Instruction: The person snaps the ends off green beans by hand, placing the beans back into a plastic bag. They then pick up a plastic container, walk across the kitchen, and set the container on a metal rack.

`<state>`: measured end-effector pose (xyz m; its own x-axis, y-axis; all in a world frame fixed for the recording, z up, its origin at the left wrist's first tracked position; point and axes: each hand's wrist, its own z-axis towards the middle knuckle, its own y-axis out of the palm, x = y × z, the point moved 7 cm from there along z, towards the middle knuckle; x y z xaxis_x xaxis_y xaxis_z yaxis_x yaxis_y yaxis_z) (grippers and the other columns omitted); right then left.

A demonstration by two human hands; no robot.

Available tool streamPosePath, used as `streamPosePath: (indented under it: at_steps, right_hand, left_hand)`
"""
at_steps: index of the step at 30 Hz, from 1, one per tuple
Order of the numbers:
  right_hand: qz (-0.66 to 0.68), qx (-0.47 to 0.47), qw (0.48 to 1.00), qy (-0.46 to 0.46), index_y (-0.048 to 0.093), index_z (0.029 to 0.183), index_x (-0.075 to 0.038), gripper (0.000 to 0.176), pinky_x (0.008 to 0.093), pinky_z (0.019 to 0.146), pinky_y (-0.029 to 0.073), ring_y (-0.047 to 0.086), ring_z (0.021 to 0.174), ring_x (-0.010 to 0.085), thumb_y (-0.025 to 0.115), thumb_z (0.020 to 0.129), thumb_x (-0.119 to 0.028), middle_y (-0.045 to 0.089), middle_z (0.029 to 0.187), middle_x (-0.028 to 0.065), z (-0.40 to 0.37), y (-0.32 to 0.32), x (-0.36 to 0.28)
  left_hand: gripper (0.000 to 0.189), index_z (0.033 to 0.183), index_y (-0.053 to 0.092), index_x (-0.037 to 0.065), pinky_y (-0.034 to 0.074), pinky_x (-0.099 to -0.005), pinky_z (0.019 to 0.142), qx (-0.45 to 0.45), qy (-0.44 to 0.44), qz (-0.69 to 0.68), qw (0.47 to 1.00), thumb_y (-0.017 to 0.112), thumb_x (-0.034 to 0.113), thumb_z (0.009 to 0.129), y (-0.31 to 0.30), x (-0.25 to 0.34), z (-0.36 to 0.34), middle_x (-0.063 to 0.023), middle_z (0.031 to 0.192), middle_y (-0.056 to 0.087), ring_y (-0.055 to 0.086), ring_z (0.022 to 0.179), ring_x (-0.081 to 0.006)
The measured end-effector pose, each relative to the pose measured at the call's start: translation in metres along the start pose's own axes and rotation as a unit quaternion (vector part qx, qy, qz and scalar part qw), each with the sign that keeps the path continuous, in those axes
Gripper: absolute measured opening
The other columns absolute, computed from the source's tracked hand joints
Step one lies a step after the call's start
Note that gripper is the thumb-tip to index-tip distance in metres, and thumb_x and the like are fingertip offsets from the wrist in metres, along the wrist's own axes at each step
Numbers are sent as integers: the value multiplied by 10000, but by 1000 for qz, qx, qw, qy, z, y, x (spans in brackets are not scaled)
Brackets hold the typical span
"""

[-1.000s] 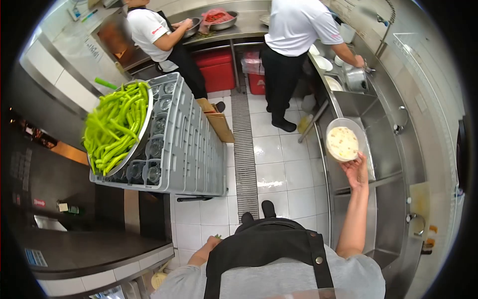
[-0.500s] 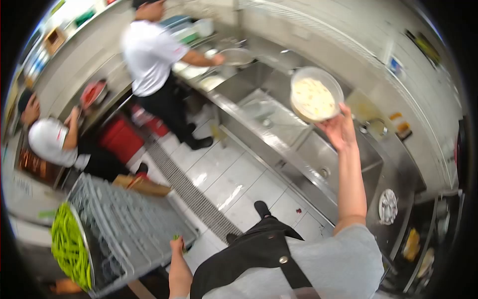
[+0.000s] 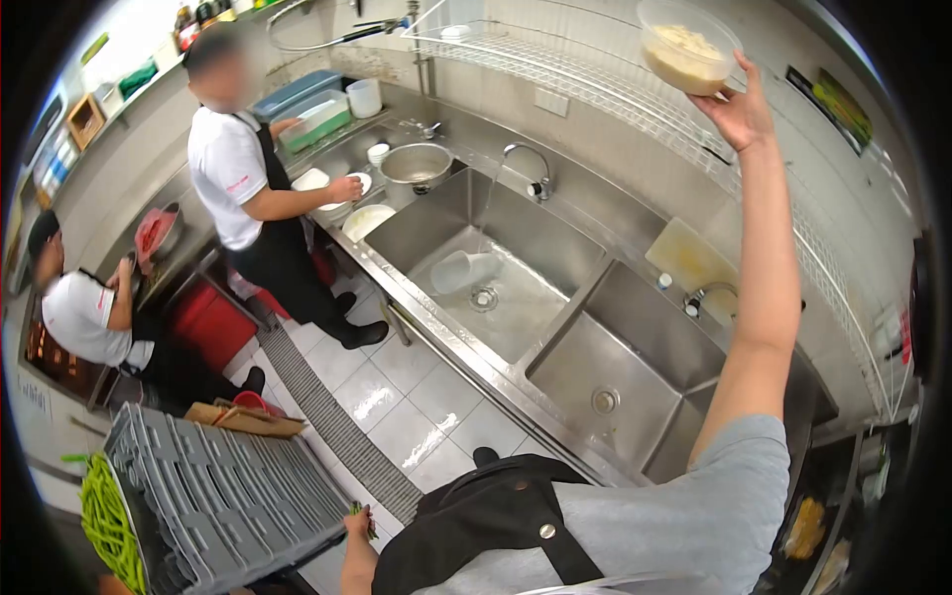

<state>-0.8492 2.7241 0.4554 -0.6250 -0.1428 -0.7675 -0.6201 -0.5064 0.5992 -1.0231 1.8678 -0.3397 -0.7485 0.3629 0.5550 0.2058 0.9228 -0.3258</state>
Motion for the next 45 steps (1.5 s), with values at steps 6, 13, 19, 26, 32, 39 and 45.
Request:
streamPosePath:
  at_steps: [6, 13, 19, 26, 32, 39, 45]
  right_hand:
    - [2, -4, 986, 165, 145, 1491, 113, 1094, 455, 1025, 490, 516, 1205, 328, 809, 799, -412, 402, 1376, 223, 139, -119, 22]
    - [-268, -28, 953, 141, 133, 1493, 69, 1115, 442, 980, 519, 538, 1165, 343, 753, 809, -557, 373, 1379, 245, 235, -251, 8]
    - [-275, 17, 936, 220, 289, 1436, 41, 987, 479, 896, 510, 555, 1057, 340, 615, 845, -679, 479, 1263, 235, 309, -342, 10]
    - [-295, 135, 926, 195, 241, 1516, -24, 1059, 545, 977, 424, 459, 1192, 389, 602, 810, -725, 381, 1387, 255, 270, -315, 5]
    - [-319, 37, 947, -17, 174, 1585, -93, 1005, 554, 1209, 23, -45, 1526, 364, 607, 861, -638, -44, 1647, 234, 254, -263, -29]
    - [-530, 69, 682, -499, 294, 1523, -16, 893, 504, 1202, 135, 96, 1508, 334, 710, 882, -478, 161, 1602, 214, -57, 34, 61]
    - [-450, 63, 719, -526, 242, 1523, -22, 902, 526, 1177, 201, 156, 1479, 374, 755, 870, -371, 258, 1540, 211, -150, 90, 99]
  left_hand:
    - [251, 707, 640, -17, 440, -365, 380, 44, -52, 21, 997, 783, 167, 801, 18, -75, -15, -114, 612, 625, 569, 429, -210]
    - [274, 659, 653, -7, 470, -356, 396, 129, -76, 32, 988, 815, 184, 770, -27, -71, -60, -117, 614, 642, 601, 452, -209]
    - [272, 662, 640, -9, 454, -339, 380, 134, -76, 0, 988, 802, 177, 778, -31, -34, -72, -104, 604, 629, 583, 430, -196]
    - [258, 660, 642, 12, 467, -347, 409, 94, -35, -4, 995, 801, 190, 757, 23, -17, -47, -91, 607, 631, 586, 443, -192]
    - [247, 704, 660, 33, 487, -347, 441, 31, -23, 69, 997, 792, 222, 792, 71, -32, -83, -73, 621, 647, 598, 454, -184]
    - [284, 706, 569, 64, 417, -325, 385, -7, -114, -126, 985, 759, 215, 854, 87, -62, -136, -44, 567, 531, 516, 423, -162]
    - [358, 700, 496, 117, 368, -289, 391, -10, -55, -343, 938, 730, 291, 907, 67, -20, -134, -2, 535, 447, 441, 416, -139]
